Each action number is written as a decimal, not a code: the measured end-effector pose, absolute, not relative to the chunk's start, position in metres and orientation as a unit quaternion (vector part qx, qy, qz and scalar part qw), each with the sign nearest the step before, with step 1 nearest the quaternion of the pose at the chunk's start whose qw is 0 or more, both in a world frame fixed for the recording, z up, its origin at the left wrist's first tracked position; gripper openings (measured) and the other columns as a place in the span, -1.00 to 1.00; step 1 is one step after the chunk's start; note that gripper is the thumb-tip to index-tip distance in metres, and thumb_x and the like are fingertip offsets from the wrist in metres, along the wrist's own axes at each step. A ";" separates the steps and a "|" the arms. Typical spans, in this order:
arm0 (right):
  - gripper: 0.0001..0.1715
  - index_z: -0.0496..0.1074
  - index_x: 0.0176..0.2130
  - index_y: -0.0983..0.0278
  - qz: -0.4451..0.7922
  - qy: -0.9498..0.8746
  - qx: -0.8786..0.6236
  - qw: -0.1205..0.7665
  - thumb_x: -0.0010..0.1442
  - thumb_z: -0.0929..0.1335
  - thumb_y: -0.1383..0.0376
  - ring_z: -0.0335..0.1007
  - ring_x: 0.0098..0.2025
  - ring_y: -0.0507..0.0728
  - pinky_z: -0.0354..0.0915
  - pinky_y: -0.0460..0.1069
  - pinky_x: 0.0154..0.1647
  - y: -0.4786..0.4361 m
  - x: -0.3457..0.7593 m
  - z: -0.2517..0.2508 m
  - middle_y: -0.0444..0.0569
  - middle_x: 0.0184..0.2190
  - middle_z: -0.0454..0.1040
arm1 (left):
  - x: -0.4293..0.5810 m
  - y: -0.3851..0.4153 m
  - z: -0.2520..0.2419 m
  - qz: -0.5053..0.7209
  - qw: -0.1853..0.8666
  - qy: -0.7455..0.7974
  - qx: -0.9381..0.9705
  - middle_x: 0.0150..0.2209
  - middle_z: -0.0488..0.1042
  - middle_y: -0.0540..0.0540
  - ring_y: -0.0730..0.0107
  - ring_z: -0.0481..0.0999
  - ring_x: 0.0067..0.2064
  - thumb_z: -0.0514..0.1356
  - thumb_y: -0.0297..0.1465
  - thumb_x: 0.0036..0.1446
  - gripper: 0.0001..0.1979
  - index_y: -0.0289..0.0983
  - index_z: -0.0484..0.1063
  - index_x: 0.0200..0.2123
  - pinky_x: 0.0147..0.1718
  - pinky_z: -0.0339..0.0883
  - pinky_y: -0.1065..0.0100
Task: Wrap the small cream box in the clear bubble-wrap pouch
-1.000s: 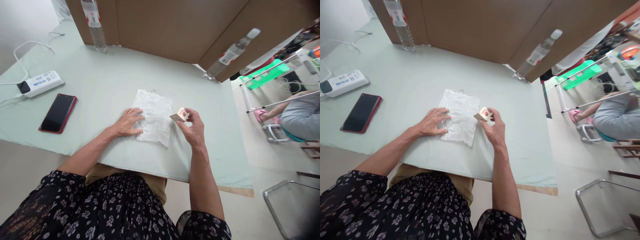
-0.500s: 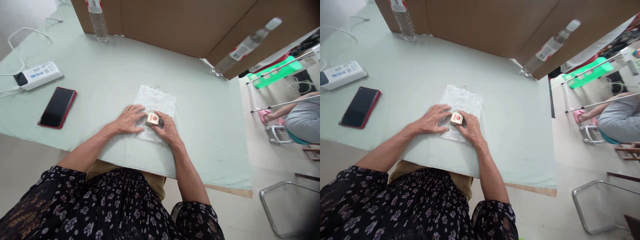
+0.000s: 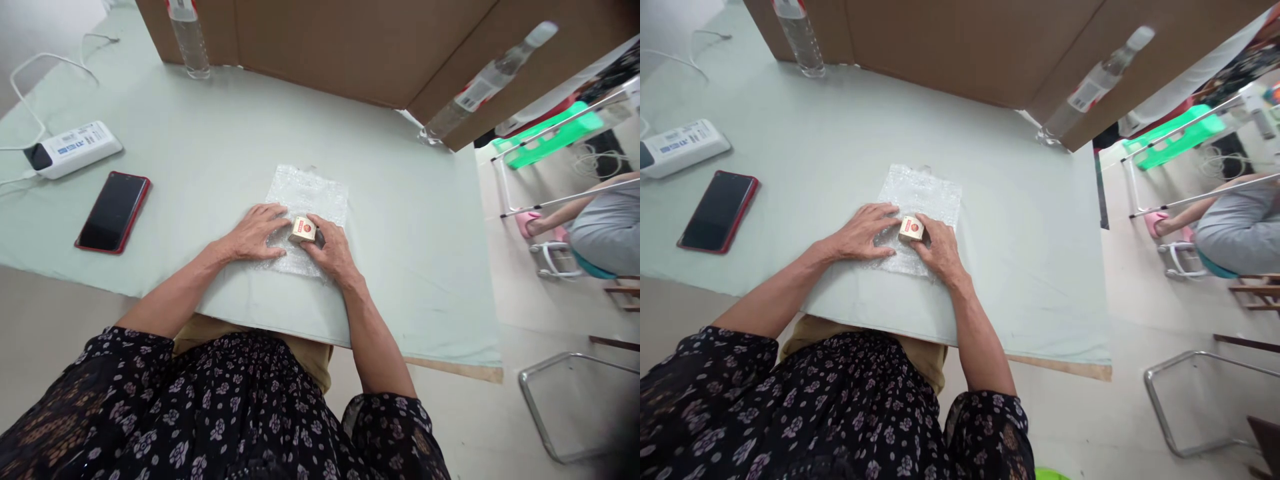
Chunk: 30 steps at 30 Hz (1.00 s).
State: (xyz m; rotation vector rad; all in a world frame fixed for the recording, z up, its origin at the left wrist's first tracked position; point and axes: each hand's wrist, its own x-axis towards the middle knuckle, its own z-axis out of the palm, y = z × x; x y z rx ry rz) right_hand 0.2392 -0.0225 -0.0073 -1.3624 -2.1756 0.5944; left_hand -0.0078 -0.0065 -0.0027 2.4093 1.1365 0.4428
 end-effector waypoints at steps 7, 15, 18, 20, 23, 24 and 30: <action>-0.36 0.31 0.29 0.16 0.222 -0.802 -0.494 0.253 0.26 0.39 0.19 0.40 0.20 0.32 0.28 0.27 0.20 -0.023 0.240 -0.007 0.08 0.23 0.47 | -0.009 -0.006 -0.002 0.155 0.215 0.410 0.873 0.36 0.25 -0.29 -0.19 0.16 0.40 0.31 -0.03 0.04 -0.31 -0.20 0.40 0.20 0.35 0.00 -0.12; -0.27 0.21 0.34 0.16 0.240 -0.801 -0.482 0.261 0.25 0.39 0.18 0.34 0.28 0.31 0.27 0.28 0.27 -0.022 0.240 -0.004 0.09 0.29 0.39 | -0.010 -0.006 -0.004 0.163 0.220 0.409 0.870 0.36 0.25 -0.28 -0.18 0.16 0.40 0.30 0.00 0.04 -0.29 -0.19 0.40 0.21 0.36 -0.01 -0.12; -0.22 0.16 0.37 0.10 0.233 -0.805 -0.469 0.278 0.25 0.39 0.08 0.28 0.33 0.31 0.29 0.29 0.28 -0.033 0.253 0.016 0.07 0.34 0.32 | -0.011 -0.005 -0.003 0.173 0.233 0.411 0.864 0.36 0.27 -0.28 -0.16 0.18 0.39 0.27 0.01 0.08 -0.29 -0.21 0.39 0.22 0.36 0.01 -0.12; -0.29 0.23 0.33 0.07 0.199 -0.814 -0.471 0.274 0.27 0.38 0.05 0.25 0.35 0.32 0.24 0.31 0.31 -0.047 0.264 0.032 0.05 0.32 0.34 | -0.012 -0.004 -0.002 0.190 0.249 0.414 0.855 0.34 0.30 -0.27 -0.10 0.21 0.39 0.21 -0.01 0.15 -0.34 -0.23 0.38 0.23 0.36 0.04 -0.10; -0.39 0.34 0.24 0.08 0.173 -0.856 -0.436 0.218 0.25 0.41 0.06 0.36 0.25 0.34 0.28 0.30 0.24 -0.075 0.271 0.045 0.06 0.22 0.45 | -0.012 -0.002 0.001 0.231 0.266 0.427 0.833 0.30 0.37 -0.28 -0.01 0.28 0.36 0.14 -0.08 0.23 -0.43 -0.26 0.40 0.21 0.35 0.10 -0.04; -0.41 0.37 0.22 0.11 0.164 -0.871 -0.422 0.192 0.24 0.43 0.09 0.38 0.22 0.35 0.30 0.30 0.20 -0.084 0.269 0.044 0.08 0.21 0.47 | -0.012 -0.002 0.001 0.246 0.268 0.431 0.826 0.28 0.39 -0.28 0.02 0.30 0.34 0.13 -0.10 0.24 -0.45 -0.28 0.41 0.19 0.34 0.13 -0.02; -0.70 0.50 -0.03 0.20 0.077 -0.881 -0.435 0.166 0.28 0.31 0.41 0.45 0.05 0.32 0.29 0.25 0.02 -0.094 0.238 0.016 0.11 0.08 0.56 | -0.010 -0.006 0.006 0.305 0.273 0.424 0.808 0.18 0.50 -0.25 0.06 0.40 0.27 0.16 -0.11 0.23 -0.54 -0.25 0.50 0.07 0.30 0.21 -0.02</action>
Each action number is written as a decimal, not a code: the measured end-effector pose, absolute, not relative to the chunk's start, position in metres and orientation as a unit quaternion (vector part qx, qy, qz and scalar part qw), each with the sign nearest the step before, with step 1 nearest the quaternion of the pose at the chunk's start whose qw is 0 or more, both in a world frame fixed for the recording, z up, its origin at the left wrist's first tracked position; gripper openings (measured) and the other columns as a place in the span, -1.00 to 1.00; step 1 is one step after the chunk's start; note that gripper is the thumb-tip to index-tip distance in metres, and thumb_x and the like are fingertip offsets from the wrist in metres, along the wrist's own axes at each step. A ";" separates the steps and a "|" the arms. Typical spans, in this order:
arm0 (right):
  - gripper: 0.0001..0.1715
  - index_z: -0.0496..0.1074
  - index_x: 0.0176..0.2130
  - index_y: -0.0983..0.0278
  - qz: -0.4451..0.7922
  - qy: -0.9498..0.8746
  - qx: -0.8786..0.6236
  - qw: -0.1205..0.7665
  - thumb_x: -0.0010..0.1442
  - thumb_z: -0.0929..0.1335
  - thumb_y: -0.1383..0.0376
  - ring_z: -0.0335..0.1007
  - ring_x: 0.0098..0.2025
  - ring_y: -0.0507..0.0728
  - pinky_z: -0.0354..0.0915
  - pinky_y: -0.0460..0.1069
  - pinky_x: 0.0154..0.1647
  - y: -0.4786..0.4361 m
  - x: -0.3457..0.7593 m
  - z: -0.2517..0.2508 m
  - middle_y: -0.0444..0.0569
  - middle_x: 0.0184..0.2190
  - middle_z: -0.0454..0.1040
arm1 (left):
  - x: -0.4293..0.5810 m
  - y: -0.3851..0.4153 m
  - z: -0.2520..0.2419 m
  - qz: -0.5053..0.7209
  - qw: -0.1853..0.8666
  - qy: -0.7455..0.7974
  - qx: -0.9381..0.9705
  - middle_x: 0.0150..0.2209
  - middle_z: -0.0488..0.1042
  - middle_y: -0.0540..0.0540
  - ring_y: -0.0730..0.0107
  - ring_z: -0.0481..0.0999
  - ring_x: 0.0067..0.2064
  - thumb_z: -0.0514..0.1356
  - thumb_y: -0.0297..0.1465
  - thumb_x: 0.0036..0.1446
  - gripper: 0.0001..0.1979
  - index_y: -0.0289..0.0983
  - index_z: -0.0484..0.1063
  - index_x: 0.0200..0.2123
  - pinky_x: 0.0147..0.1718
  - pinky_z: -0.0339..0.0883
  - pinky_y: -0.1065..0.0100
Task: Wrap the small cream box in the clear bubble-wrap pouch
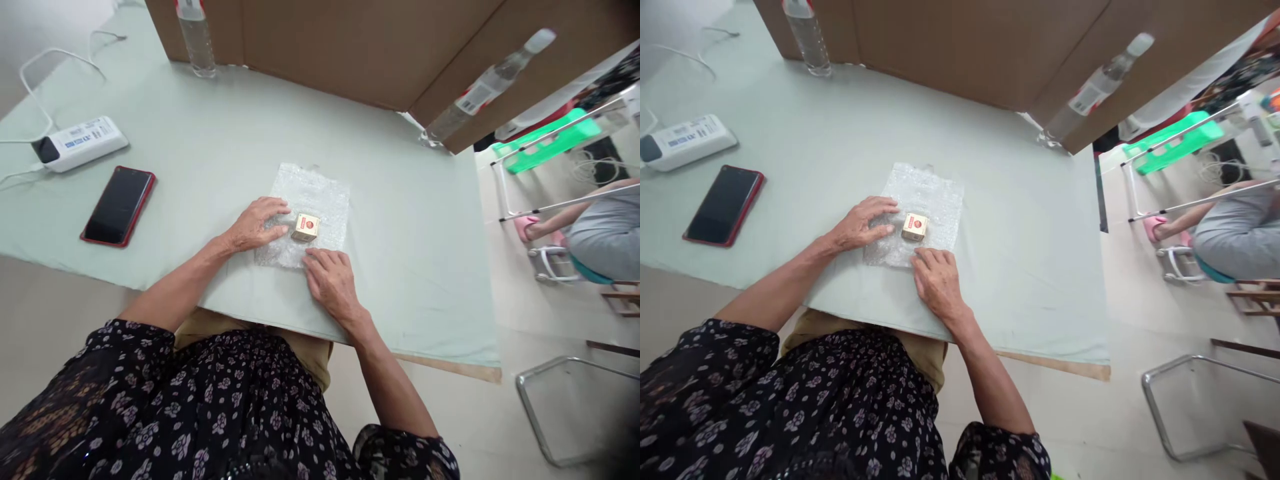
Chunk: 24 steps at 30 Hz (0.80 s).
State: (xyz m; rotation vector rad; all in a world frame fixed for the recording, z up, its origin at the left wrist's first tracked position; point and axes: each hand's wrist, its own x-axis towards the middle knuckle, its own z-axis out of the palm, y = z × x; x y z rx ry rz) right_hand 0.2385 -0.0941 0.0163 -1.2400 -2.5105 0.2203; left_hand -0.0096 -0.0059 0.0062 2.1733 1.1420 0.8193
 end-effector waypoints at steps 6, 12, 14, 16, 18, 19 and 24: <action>-0.78 0.51 -0.21 0.15 0.026 -0.859 -0.456 0.230 0.36 0.28 0.35 0.47 -0.10 0.24 0.26 0.18 -0.06 -0.068 0.232 0.030 -0.01 -0.10 0.62 | -0.007 -0.011 0.011 0.303 0.318 0.380 0.814 0.21 0.47 -0.24 0.01 0.36 0.30 0.23 0.03 0.16 -0.45 -0.20 0.52 0.07 0.30 0.20 -0.06; -0.88 0.45 -0.26 0.17 0.103 -0.804 -0.497 0.310 0.30 0.30 0.31 0.49 0.02 0.24 0.33 0.17 0.01 -0.041 0.236 0.024 0.03 -0.04 0.58 | -0.004 -0.013 0.015 0.281 0.296 0.394 0.824 0.24 0.44 -0.25 -0.02 0.37 0.30 0.36 -0.03 0.05 -0.41 -0.19 0.50 0.09 0.29 0.21 -0.06; -0.88 0.43 -0.27 0.16 0.155 -0.774 -0.511 0.340 0.31 0.30 0.26 0.50 0.05 0.24 0.36 0.18 0.05 -0.034 0.236 0.018 0.04 -0.02 0.57 | -0.001 -0.014 0.015 0.281 0.275 0.419 0.818 0.22 0.46 -0.24 -0.01 0.40 0.28 0.36 -0.12 0.05 -0.53 -0.19 0.52 0.00 0.27 0.25 -0.06; -0.84 0.42 -0.27 0.15 0.194 -0.752 -0.515 0.362 0.33 0.29 0.18 0.49 0.07 0.23 0.37 0.18 0.10 -0.030 0.235 0.014 0.06 0.02 0.55 | 0.004 -0.015 0.013 0.297 0.272 0.440 0.802 0.17 0.50 -0.23 0.03 0.46 0.23 0.32 -0.19 0.10 -0.69 -0.20 0.53 -0.13 0.23 0.30 -0.03; -0.80 0.41 -0.28 0.15 0.217 -0.741 -0.513 0.375 0.34 0.30 0.13 0.50 0.08 0.23 0.37 0.18 0.13 -0.029 0.233 0.012 0.06 0.03 0.55 | 0.011 -0.015 0.012 0.328 0.294 0.452 0.775 0.11 0.56 -0.22 0.09 0.52 0.16 0.28 -0.21 0.15 -0.79 -0.22 0.51 -0.25 0.18 0.36 0.02; -0.79 0.41 -0.28 0.15 0.221 -0.738 -0.512 0.379 0.34 0.30 0.12 0.51 0.07 0.23 0.38 0.18 0.13 -0.029 0.232 0.012 0.06 0.02 0.56 | 0.015 -0.016 0.012 0.346 0.310 0.456 0.759 0.08 0.58 -0.23 0.12 0.55 0.13 0.26 -0.22 0.16 -0.81 -0.23 0.49 -0.30 0.15 0.38 0.04; -0.80 0.42 -0.27 0.16 0.200 -0.741 -0.508 0.392 0.37 0.30 0.14 0.53 0.03 0.21 0.37 0.14 0.09 -0.034 0.227 0.008 0.05 -0.04 0.61 | 0.029 -0.016 0.016 0.388 0.408 0.463 0.685 0.04 0.60 -0.25 0.16 0.60 0.02 0.25 -0.21 0.15 -0.78 -0.26 0.45 -0.40 0.01 0.43 0.16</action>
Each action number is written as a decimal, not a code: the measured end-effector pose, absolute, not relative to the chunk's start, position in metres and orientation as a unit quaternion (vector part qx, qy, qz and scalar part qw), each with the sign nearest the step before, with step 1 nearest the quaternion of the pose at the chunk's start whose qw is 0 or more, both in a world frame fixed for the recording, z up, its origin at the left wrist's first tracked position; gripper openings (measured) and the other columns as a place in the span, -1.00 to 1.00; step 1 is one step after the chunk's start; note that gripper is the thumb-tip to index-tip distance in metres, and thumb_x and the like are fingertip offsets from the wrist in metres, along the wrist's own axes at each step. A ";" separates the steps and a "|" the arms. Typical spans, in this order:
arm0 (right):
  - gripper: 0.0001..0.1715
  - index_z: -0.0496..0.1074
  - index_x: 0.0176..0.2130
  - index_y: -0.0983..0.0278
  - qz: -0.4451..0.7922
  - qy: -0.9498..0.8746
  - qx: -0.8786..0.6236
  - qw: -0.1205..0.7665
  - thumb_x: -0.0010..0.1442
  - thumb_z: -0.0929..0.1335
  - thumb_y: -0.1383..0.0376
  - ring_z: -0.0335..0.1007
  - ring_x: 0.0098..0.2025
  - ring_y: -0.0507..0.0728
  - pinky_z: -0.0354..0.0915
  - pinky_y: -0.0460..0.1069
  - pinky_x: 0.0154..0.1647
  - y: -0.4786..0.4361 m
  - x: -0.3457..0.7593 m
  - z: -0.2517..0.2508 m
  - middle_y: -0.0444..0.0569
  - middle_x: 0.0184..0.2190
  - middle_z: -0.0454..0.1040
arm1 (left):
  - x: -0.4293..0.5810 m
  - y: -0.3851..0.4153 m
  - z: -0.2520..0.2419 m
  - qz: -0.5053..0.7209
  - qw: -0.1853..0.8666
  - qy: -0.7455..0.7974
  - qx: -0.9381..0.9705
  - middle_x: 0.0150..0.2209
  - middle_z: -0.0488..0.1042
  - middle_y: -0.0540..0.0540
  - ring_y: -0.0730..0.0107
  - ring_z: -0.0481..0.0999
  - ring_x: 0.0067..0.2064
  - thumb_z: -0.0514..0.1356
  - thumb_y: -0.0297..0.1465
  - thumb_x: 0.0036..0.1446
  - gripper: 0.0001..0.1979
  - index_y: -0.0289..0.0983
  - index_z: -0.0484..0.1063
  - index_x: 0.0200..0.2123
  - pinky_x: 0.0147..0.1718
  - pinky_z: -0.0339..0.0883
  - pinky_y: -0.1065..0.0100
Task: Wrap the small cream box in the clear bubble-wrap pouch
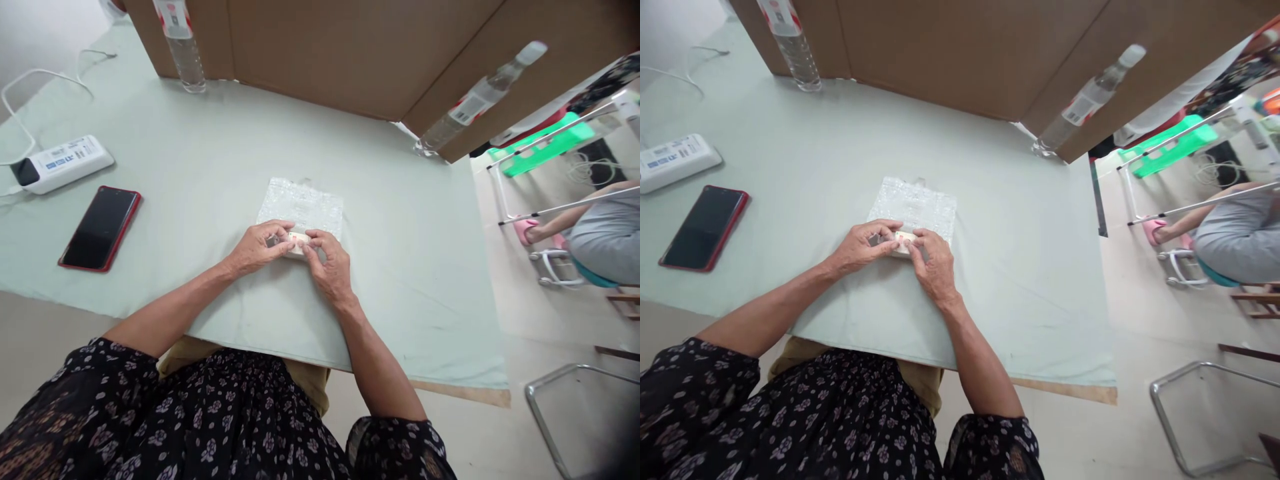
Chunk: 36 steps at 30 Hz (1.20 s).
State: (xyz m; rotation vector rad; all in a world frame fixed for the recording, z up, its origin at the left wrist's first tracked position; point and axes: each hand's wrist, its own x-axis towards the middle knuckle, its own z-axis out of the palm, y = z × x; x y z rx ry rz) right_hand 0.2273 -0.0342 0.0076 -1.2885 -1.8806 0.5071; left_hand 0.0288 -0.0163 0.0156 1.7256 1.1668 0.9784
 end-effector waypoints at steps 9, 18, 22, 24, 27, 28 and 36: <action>-0.82 0.45 -0.24 0.18 0.137 -0.755 -0.486 0.418 0.40 0.32 0.17 0.55 -0.03 0.16 0.29 0.09 0.04 -0.038 0.225 0.000 -0.01 -0.12 0.64 | 0.031 -0.017 0.017 0.411 0.466 0.459 0.635 -0.11 0.66 -0.21 0.23 0.61 -0.07 0.27 -0.24 0.12 -0.77 -0.28 0.44 -0.45 -0.09 0.38 0.29; -0.75 0.46 -0.26 0.19 0.137 -0.753 -0.496 0.410 0.43 0.27 0.18 0.55 -0.08 0.14 0.27 0.07 0.03 -0.038 0.221 -0.003 -0.04 -0.17 0.64 | 0.030 -0.016 0.015 0.399 0.465 0.474 0.632 -0.15 0.66 -0.20 0.30 0.60 -0.19 0.28 -0.25 0.08 -0.78 -0.28 0.43 -0.46 -0.20 0.38 0.33; -0.76 0.48 -0.26 0.18 0.128 -0.752 -0.489 0.423 0.43 0.28 0.22 0.55 -0.08 0.13 0.26 0.06 0.03 -0.039 0.220 -0.001 -0.05 -0.18 0.64 | 0.031 -0.017 0.014 0.409 0.461 0.472 0.629 -0.15 0.66 -0.21 0.29 0.61 -0.19 0.27 -0.26 0.08 -0.79 -0.27 0.42 -0.47 -0.20 0.38 0.33; -0.75 0.48 -0.27 0.18 0.123 -0.751 -0.488 0.427 0.43 0.28 0.23 0.56 -0.08 0.13 0.26 0.06 0.04 -0.040 0.220 0.000 -0.06 -0.19 0.64 | 0.032 -0.018 0.014 0.417 0.459 0.469 0.629 -0.16 0.66 -0.21 0.28 0.62 -0.17 0.27 -0.27 0.09 -0.79 -0.27 0.42 -0.47 -0.17 0.39 0.32; -0.76 0.47 -0.29 0.18 0.117 -0.750 -0.486 0.433 0.42 0.29 0.25 0.56 -0.09 0.12 0.25 0.06 0.04 -0.040 0.219 0.000 -0.07 -0.21 0.64 | 0.033 -0.018 0.013 0.424 0.458 0.466 0.627 -0.19 0.66 -0.21 0.27 0.62 -0.16 0.27 -0.27 0.08 -0.79 -0.28 0.42 -0.47 -0.14 0.40 0.31; -0.76 0.47 -0.30 0.18 0.117 -0.750 -0.485 0.434 0.42 0.29 0.25 0.56 -0.10 0.12 0.25 0.06 0.04 -0.040 0.219 0.000 -0.08 -0.21 0.64 | 0.033 -0.018 0.013 0.425 0.459 0.466 0.626 -0.19 0.66 -0.21 0.28 0.62 -0.16 0.27 -0.27 0.08 -0.79 -0.28 0.42 -0.47 -0.13 0.40 0.30; -0.80 0.47 -0.26 0.18 0.123 -0.742 -0.498 0.432 0.40 0.31 0.22 0.57 -0.13 0.12 0.29 0.06 0.03 -0.036 0.222 -0.003 -0.09 -0.24 0.64 | 0.034 -0.016 0.012 0.409 0.484 0.489 0.599 -0.21 0.65 -0.20 0.35 0.58 -0.26 0.28 -0.26 0.03 -0.78 -0.27 0.38 -0.49 -0.26 0.38 0.35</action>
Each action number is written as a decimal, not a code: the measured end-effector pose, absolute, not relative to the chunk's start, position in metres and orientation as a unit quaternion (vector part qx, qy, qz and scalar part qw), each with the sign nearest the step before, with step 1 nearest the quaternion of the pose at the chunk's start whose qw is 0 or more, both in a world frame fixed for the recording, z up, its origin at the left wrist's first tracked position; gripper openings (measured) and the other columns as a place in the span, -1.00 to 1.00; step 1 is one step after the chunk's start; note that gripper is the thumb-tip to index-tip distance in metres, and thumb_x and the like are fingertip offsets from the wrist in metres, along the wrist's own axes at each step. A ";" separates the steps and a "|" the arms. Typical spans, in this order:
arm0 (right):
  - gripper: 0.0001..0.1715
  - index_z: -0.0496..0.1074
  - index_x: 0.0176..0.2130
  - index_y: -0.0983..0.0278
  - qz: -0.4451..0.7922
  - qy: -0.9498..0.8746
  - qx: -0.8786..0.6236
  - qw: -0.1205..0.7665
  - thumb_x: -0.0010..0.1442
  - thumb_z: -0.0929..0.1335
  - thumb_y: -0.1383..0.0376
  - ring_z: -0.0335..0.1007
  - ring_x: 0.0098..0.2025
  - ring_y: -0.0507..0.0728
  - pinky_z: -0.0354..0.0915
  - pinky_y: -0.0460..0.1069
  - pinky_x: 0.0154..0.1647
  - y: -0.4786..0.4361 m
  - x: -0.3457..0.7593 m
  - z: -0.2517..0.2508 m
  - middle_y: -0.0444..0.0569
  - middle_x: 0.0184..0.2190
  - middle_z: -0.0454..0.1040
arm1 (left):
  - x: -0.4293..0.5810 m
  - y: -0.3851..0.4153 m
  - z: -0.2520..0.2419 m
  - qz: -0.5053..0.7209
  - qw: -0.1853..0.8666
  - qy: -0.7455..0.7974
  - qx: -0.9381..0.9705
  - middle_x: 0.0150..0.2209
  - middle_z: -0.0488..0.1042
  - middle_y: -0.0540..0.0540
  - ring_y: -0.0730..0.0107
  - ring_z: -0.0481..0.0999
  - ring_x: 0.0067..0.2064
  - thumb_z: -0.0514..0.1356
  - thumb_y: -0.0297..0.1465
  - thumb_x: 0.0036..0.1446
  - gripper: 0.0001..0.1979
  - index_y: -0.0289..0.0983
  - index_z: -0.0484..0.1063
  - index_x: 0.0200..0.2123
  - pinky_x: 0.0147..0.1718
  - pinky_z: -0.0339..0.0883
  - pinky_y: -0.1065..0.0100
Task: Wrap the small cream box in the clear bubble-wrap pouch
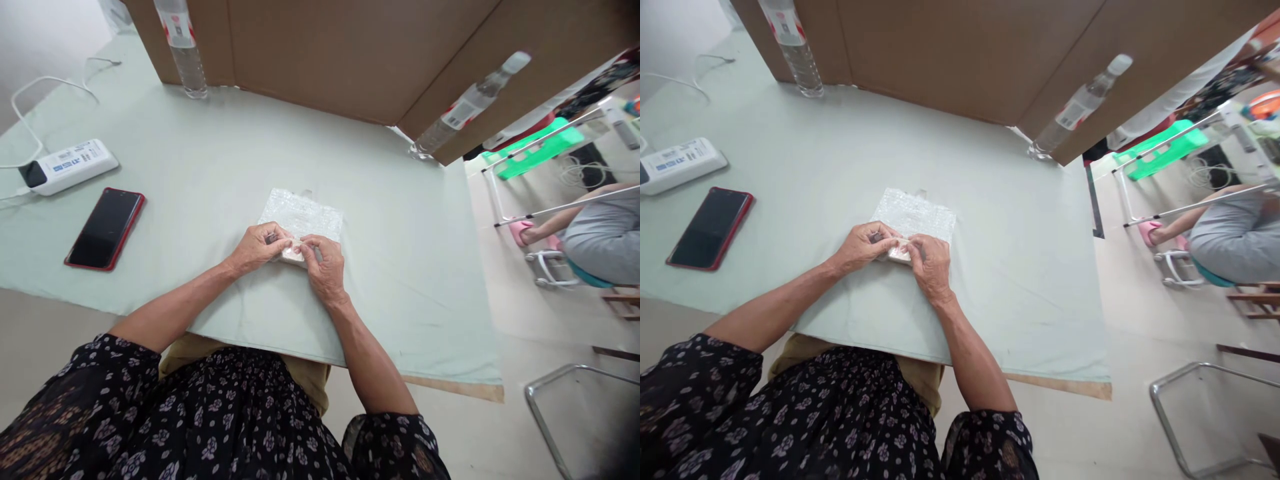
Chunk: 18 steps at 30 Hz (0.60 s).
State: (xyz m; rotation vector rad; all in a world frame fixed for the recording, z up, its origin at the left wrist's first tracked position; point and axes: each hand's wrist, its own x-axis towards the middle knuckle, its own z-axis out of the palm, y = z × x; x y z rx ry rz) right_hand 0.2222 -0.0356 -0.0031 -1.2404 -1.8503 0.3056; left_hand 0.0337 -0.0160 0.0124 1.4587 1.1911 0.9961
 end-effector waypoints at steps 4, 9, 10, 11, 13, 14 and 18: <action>-0.90 0.45 -0.12 0.19 -0.016 -0.750 -0.474 0.461 0.37 0.33 0.28 0.54 -0.06 0.17 0.28 0.10 0.03 -0.041 0.227 0.007 -0.01 -0.14 0.64 | 0.035 -0.017 0.014 0.412 0.485 0.496 0.591 -0.24 0.65 -0.16 0.38 0.56 -0.30 0.28 -0.26 0.03 -0.78 -0.27 0.37 -0.50 -0.28 0.37 0.36; -0.89 0.46 -0.14 0.19 -0.111 -0.798 -0.410 0.428 0.31 0.37 0.36 0.51 -0.12 0.15 0.22 0.11 0.01 -0.059 0.217 0.018 -0.05 -0.19 0.65 | 0.035 -0.018 0.013 0.409 0.462 0.499 0.609 -0.25 0.65 -0.14 0.41 0.55 -0.32 0.27 -0.26 0.05 -0.79 -0.27 0.38 -0.48 -0.30 0.36 0.38; -0.88 0.47 -0.12 0.20 -0.107 -0.813 -0.404 0.406 0.32 0.36 0.35 0.51 -0.12 0.15 0.22 0.11 0.01 -0.061 0.214 0.017 -0.05 -0.18 0.65 | 0.035 -0.018 0.012 0.411 0.459 0.498 0.610 -0.25 0.65 -0.14 0.40 0.55 -0.30 0.27 -0.26 0.05 -0.78 -0.27 0.38 -0.48 -0.30 0.37 0.38; -0.85 0.47 -0.09 0.22 -0.102 -0.826 -0.403 0.382 0.33 0.35 0.34 0.50 -0.11 0.15 0.21 0.11 0.01 -0.061 0.212 0.015 -0.03 -0.15 0.65 | 0.034 -0.017 0.011 0.413 0.459 0.497 0.610 -0.25 0.65 -0.15 0.39 0.56 -0.29 0.26 -0.25 0.06 -0.78 -0.27 0.38 -0.48 -0.29 0.37 0.38; -0.79 0.49 -0.03 0.24 -0.092 -0.841 -0.412 0.338 0.36 0.33 0.31 0.49 -0.05 0.18 0.19 0.12 0.02 -0.060 0.208 0.009 0.01 -0.07 0.64 | 0.034 -0.016 0.008 0.415 0.461 0.496 0.608 -0.25 0.64 -0.16 0.37 0.58 -0.26 0.26 -0.23 0.06 -0.76 -0.27 0.38 -0.47 -0.27 0.39 0.37; -0.77 0.49 -0.01 0.24 -0.085 -0.844 -0.418 0.325 0.37 0.31 0.29 0.48 -0.03 0.20 0.18 0.13 0.03 -0.058 0.208 0.005 0.03 -0.04 0.63 | 0.034 -0.015 0.007 0.413 0.462 0.498 0.606 -0.25 0.64 -0.16 0.36 0.57 -0.26 0.26 -0.22 0.06 -0.76 -0.27 0.38 -0.47 -0.27 0.39 0.37; -0.71 0.50 0.05 0.18 -0.031 -0.841 -0.445 0.307 0.40 0.29 0.26 0.43 0.08 0.24 0.13 0.18 0.10 -0.054 0.211 -0.001 0.02 0.01 0.62 | 0.032 -0.014 0.010 0.404 0.457 0.507 0.609 -0.25 0.62 -0.15 0.37 0.53 -0.29 0.26 -0.18 0.05 -0.73 -0.27 0.39 -0.47 -0.30 0.37 0.37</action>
